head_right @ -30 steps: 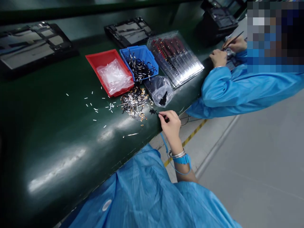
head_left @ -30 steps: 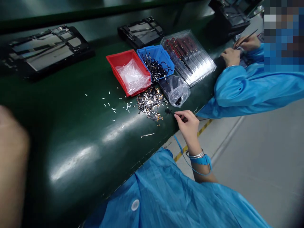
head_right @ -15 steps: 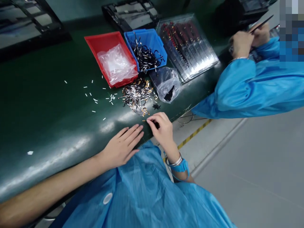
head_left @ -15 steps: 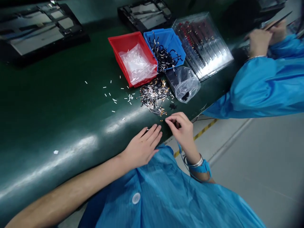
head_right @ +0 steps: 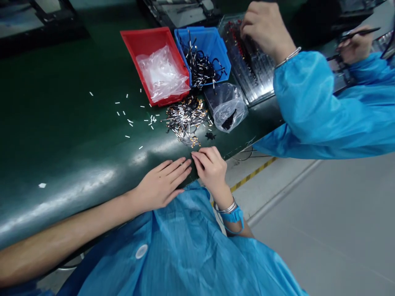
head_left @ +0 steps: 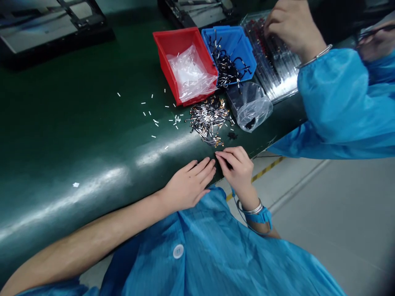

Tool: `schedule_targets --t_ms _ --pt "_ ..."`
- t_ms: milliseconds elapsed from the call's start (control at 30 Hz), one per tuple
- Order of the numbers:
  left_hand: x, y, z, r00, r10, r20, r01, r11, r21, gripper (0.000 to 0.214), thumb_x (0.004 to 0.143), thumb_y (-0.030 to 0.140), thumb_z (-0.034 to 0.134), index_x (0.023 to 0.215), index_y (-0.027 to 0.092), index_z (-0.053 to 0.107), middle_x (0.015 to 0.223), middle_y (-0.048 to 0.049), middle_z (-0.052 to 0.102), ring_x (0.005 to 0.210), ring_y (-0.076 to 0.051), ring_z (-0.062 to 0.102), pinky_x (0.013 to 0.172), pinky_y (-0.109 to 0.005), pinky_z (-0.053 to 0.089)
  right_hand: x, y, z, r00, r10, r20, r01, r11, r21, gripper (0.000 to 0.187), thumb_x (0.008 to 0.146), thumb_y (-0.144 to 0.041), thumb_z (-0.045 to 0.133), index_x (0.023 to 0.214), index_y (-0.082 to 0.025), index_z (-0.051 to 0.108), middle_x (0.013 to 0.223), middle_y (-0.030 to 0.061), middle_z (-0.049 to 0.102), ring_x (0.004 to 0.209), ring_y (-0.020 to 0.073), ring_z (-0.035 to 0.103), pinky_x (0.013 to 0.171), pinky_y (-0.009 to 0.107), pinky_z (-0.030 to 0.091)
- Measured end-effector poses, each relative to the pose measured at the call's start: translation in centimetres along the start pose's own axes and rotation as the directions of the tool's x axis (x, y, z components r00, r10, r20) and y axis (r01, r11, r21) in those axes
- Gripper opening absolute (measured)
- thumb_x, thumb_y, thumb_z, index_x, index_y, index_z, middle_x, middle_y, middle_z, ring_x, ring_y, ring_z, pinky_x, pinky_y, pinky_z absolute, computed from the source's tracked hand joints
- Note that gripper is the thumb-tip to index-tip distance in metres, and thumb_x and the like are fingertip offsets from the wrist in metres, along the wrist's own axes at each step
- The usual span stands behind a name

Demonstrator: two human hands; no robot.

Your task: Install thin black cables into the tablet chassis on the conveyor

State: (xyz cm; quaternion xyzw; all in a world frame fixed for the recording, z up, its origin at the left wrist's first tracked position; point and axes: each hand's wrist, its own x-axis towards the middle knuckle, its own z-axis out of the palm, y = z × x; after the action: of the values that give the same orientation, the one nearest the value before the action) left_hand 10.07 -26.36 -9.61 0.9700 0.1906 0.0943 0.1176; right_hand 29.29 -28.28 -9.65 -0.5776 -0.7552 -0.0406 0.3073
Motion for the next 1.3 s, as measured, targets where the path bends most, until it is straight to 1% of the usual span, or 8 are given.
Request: schedule_targets --t_ms 300,500,600,733,833,967,1033,1300 --pt "-0.2 -0.4 -0.1 0.992 -0.018 -0.123 -0.007 0.981 -0.196 0.045 0.096 0.031 0.044 0.130 0.003 0.052 0.140 -0.0203 0.051 0.133 -0.030 0.045 0.105 -0.043 0.040 -0.4 -1.4 -1.9 0.989 -0.021 0.145 0.049 0.980 -0.191 0.023 0.089 -0.012 0.053 0.104 -0.018 0.069 0.089 0.0064 0.071 0.078 0.0172 0.059 0.064 0.028 0.049" --pt "-0.8 -2.9 -3.6 0.864 -0.335 -0.377 0.085 0.834 -0.546 0.025 0.095 0.013 0.043 0.112 0.015 0.062 0.119 -0.0113 0.065 0.113 -0.019 0.060 0.097 -0.037 0.049 1.6 -2.1 -2.8 0.953 -0.193 0.235 0.215 0.974 -0.072 0.012 0.088 -0.015 0.058 0.083 -0.016 0.068 0.079 0.0049 0.070 0.072 0.0155 0.058 0.062 0.027 0.045" --pt "-0.8 -3.7 -4.3 0.845 -0.422 -0.329 0.172 0.797 -0.580 0.023 0.092 0.011 0.047 0.108 0.015 0.063 0.112 -0.0101 0.067 0.107 -0.019 0.061 0.094 -0.036 0.050 2.4 -2.8 -2.4 0.869 -0.258 0.422 0.335 0.934 -0.119 0.017 0.086 -0.013 0.058 0.070 -0.016 0.064 0.068 0.0059 0.064 0.067 0.0173 0.054 0.055 0.029 0.038" --pt "-0.6 -3.5 -4.1 0.860 -0.489 -0.146 0.298 0.712 -0.635 0.024 0.085 0.012 0.054 0.107 0.015 0.064 0.104 -0.0090 0.067 0.094 -0.019 0.064 0.084 -0.034 0.052 3.1 -3.3 -1.8 0.850 -0.292 0.439 0.407 0.892 -0.195 0.023 0.082 -0.006 0.053 0.063 -0.017 0.059 0.060 0.0052 0.058 0.062 0.0176 0.049 0.052 0.030 0.035" --pt "-0.4 -3.1 -4.3 0.842 -0.539 0.018 0.367 0.549 -0.751 0.019 0.083 0.017 0.058 0.100 0.014 0.065 0.090 -0.0060 0.068 0.074 -0.015 0.063 0.067 -0.027 0.051 4.0 -3.7 -1.9 0.853 -0.357 0.380 0.449 0.874 -0.185 0.026 0.087 -0.009 0.048 0.066 -0.018 0.059 0.063 0.0046 0.059 0.065 0.0173 0.050 0.055 0.030 0.037" --pt "-0.3 -3.1 -5.3 0.837 -0.449 0.312 0.380 0.066 -0.923 0.020 0.089 0.028 0.050 0.078 0.014 0.058 0.066 -0.0028 0.065 0.046 -0.009 0.054 0.043 -0.018 0.035 5.6 -4.4 -2.2 0.862 -0.449 0.234 0.487 0.862 -0.139 0.029 0.093 -0.014 0.046 0.069 -0.019 0.062 0.070 0.0043 0.064 0.069 0.0160 0.054 0.060 0.029 0.042" --pt "-0.3 -3.3 -5.8 0.836 -0.434 0.335 0.359 -0.030 -0.933 0.023 0.090 0.031 0.049 0.075 0.014 0.054 0.063 -0.0025 0.064 0.041 -0.008 0.052 0.038 -0.017 0.028 6.3 -4.7 -2.2 0.877 -0.457 0.150 0.473 0.876 -0.097 0.027 0.092 -0.015 0.048 0.071 -0.020 0.064 0.072 0.0042 0.066 0.069 0.0155 0.056 0.061 0.029 0.045" --pt "-0.9 -3.7 -8.1 0.817 -0.577 0.010 0.256 0.347 -0.902 0.019 0.087 0.017 0.052 0.072 0.015 0.064 0.054 0.0031 0.057 0.049 -0.007 0.052 0.057 -0.019 0.043 8.8 -5.8 -2.3 0.961 -0.277 0.007 0.260 0.908 0.329 0.011 0.086 -0.015 0.058 0.080 -0.019 0.066 0.076 0.0036 0.071 0.071 0.0143 0.065 0.065 0.028 0.054"
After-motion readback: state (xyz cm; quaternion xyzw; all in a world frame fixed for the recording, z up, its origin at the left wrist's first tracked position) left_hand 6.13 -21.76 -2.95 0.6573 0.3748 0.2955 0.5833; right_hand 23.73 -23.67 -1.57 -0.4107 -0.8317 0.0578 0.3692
